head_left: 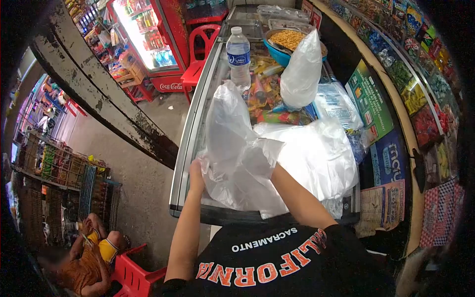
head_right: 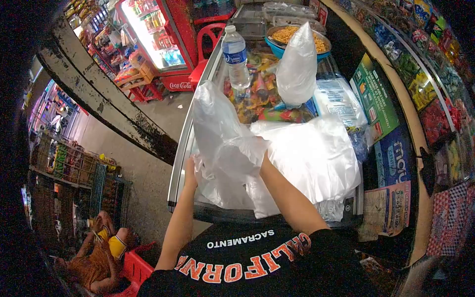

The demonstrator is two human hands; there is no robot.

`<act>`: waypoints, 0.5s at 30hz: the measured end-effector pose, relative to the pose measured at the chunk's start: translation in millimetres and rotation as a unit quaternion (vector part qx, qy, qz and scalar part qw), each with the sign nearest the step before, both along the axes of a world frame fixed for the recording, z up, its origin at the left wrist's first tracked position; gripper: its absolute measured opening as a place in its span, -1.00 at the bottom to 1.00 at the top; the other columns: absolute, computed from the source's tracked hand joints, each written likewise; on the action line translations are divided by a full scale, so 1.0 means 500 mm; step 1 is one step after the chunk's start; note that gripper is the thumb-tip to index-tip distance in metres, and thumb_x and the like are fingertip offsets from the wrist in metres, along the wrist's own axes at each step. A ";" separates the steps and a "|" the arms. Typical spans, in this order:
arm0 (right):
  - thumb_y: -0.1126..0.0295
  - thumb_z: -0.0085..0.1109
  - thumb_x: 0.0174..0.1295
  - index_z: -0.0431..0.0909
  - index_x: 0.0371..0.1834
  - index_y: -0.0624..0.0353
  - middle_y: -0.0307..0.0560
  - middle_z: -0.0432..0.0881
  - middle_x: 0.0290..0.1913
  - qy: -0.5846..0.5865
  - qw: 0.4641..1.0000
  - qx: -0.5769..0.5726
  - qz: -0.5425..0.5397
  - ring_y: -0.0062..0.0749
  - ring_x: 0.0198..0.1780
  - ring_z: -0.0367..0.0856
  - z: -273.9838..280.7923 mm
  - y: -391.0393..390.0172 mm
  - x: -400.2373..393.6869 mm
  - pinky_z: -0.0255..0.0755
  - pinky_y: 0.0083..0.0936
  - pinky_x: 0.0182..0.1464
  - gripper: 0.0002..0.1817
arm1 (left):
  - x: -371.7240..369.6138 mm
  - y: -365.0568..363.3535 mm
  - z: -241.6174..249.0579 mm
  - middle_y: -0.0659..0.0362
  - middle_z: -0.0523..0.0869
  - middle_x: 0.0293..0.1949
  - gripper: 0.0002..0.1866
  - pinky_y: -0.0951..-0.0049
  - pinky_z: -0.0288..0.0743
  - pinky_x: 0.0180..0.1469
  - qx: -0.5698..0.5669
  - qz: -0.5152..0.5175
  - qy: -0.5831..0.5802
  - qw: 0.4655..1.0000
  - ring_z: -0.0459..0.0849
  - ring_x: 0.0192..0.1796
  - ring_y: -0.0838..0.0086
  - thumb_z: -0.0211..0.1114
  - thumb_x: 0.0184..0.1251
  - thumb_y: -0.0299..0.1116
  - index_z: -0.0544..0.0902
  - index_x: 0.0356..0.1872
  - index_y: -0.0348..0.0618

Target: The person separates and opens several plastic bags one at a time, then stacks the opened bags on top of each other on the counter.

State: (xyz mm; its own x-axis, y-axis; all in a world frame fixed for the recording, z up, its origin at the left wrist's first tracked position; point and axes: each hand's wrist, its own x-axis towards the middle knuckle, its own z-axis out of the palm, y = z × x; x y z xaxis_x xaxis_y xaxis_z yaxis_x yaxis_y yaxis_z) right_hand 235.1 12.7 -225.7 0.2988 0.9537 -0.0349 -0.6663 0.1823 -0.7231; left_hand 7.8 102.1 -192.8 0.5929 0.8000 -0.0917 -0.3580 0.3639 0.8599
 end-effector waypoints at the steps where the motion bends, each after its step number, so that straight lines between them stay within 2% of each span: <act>1: 0.39 -0.20 0.15 0.31 -0.10 0.12 -0.18 0.48 -0.41 0.111 0.992 -0.036 -0.046 -0.52 -0.35 0.47 -0.040 0.014 0.012 0.42 -0.49 -0.31 -0.75 | -0.009 0.022 -0.024 0.08 0.50 -0.16 -0.63 0.40 0.38 -0.12 -0.001 0.001 0.001 1.000 0.52 -0.19 0.31 -0.17 0.23 -0.23 0.38 -0.07 -0.27; 2: 0.41 -0.12 0.12 0.30 -0.11 0.12 -0.18 0.47 -0.47 0.221 0.969 -0.072 -0.090 -0.51 -0.41 0.48 -0.059 0.021 0.021 0.41 -0.50 -0.37 -0.75 | -0.019 0.048 -0.043 0.08 0.53 -0.20 -0.64 0.41 0.38 -0.15 0.003 0.046 0.075 0.996 0.53 -0.22 0.31 -0.14 0.22 -0.24 0.40 -0.09 -0.26; 3: 0.41 -0.12 0.12 0.30 -0.11 0.12 -0.18 0.47 -0.47 0.220 0.969 -0.073 -0.088 -0.51 -0.41 0.48 -0.017 0.009 0.017 0.41 -0.50 -0.37 -0.75 | -0.027 0.061 -0.034 0.09 0.56 -0.24 -0.66 0.41 0.39 -0.17 0.007 0.092 0.148 0.985 0.54 -0.25 0.31 -0.11 0.20 -0.24 0.42 -0.10 -0.24; 4: 0.41 -0.02 0.06 0.29 -0.11 0.12 -0.19 0.46 -0.50 -0.019 0.978 -0.142 -0.152 -0.51 -0.46 0.46 0.027 -0.009 0.016 0.39 -0.52 -0.40 -0.71 | -0.051 0.071 -0.022 0.09 0.56 -0.24 -0.66 0.41 0.39 -0.17 0.005 0.094 0.148 0.985 0.54 -0.25 0.31 -0.11 0.20 -0.24 0.42 -0.10 -0.24; 5: 0.41 0.08 0.00 0.29 -0.11 0.12 -0.19 0.45 -0.54 -0.256 0.923 -0.200 -0.206 -0.51 -0.50 0.44 0.070 -0.023 0.014 0.36 -0.54 -0.42 -0.65 | -0.078 0.065 0.037 0.09 0.57 -0.29 -0.67 0.40 0.39 -0.20 0.207 0.102 0.311 0.922 0.55 -0.27 0.32 -0.07 0.18 -0.26 0.44 -0.12 -0.24; 6: 0.41 0.08 0.00 0.29 -0.11 0.12 -0.19 0.45 -0.54 -0.256 0.923 -0.200 -0.205 -0.51 -0.50 0.44 0.082 -0.027 0.021 0.36 -0.54 -0.42 -0.65 | -0.103 0.062 0.084 0.09 0.59 -0.34 -0.68 0.40 0.39 -0.22 0.394 0.101 0.452 0.794 0.56 -0.29 0.32 -0.04 0.17 -0.27 0.45 -0.13 -0.24; 8: 0.40 0.20 -0.11 0.28 -0.09 0.12 -0.20 0.46 -0.55 -0.402 0.850 -0.277 -0.200 -0.52 -0.53 0.41 0.104 -0.033 0.039 0.33 -0.54 -0.45 -0.54 | -0.169 0.055 0.108 0.09 0.59 -0.42 -0.70 0.41 0.39 -0.27 0.364 0.194 0.450 0.793 0.55 -0.33 0.38 -0.02 0.18 -0.28 0.47 -0.15 -0.23; 9: 0.39 0.17 -0.07 0.27 -0.05 0.14 -0.13 0.47 -0.41 -0.333 0.879 -0.310 -0.146 -0.53 -0.38 0.42 0.172 -0.050 0.032 0.34 -0.56 -0.35 -0.53 | -0.211 0.069 0.111 0.10 0.58 -0.44 -0.71 0.44 0.39 -0.29 0.369 0.214 0.456 0.781 0.54 -0.37 0.41 -0.04 0.19 -0.30 0.46 -0.14 -0.22; 10: 0.39 0.17 -0.07 0.27 -0.05 0.14 -0.13 0.47 -0.41 -0.332 0.879 -0.309 -0.145 -0.53 -0.38 0.42 0.183 -0.049 0.040 0.34 -0.56 -0.35 -0.53 | -0.242 0.081 0.116 0.10 0.58 -0.45 -0.72 0.46 0.38 -0.31 0.374 0.234 0.464 0.769 0.53 -0.40 0.44 -0.05 0.20 -0.32 0.45 -0.13 -0.22; 12: 0.39 0.17 -0.06 0.27 -0.03 0.17 -0.08 0.42 -0.22 -0.441 0.824 -0.165 -0.314 -0.56 -0.26 0.38 0.198 -0.048 0.058 0.33 -0.60 -0.25 -0.52 | -0.268 0.065 0.178 0.18 0.55 -0.50 -0.77 0.53 0.36 -0.37 0.239 0.287 0.240 0.896 0.49 -0.46 0.46 -0.05 0.21 -0.34 0.49 -0.22 -0.24; 13: 0.40 0.16 -0.06 0.27 -0.02 0.18 -0.08 0.38 -0.15 -0.393 0.854 -0.118 -0.320 -0.57 -0.21 0.36 0.263 -0.056 0.047 0.31 -0.60 -0.21 -0.52 | -0.273 0.053 0.217 0.18 0.55 -0.50 -0.77 0.53 0.36 -0.37 0.238 0.288 0.242 0.895 0.49 -0.46 0.46 -0.05 0.21 -0.34 0.49 -0.22 -0.24; 15: 0.41 0.15 -0.05 0.27 -0.02 0.19 -0.09 0.36 -0.09 -0.310 0.898 -0.015 -0.312 -0.59 -0.17 0.35 0.431 -0.093 -0.005 0.30 -0.62 -0.17 -0.53 | -0.269 0.025 0.300 0.22 0.51 -0.46 -0.81 0.56 0.33 -0.36 0.253 0.280 0.070 0.923 0.47 -0.41 0.47 0.01 0.19 -0.33 0.49 -0.36 -0.25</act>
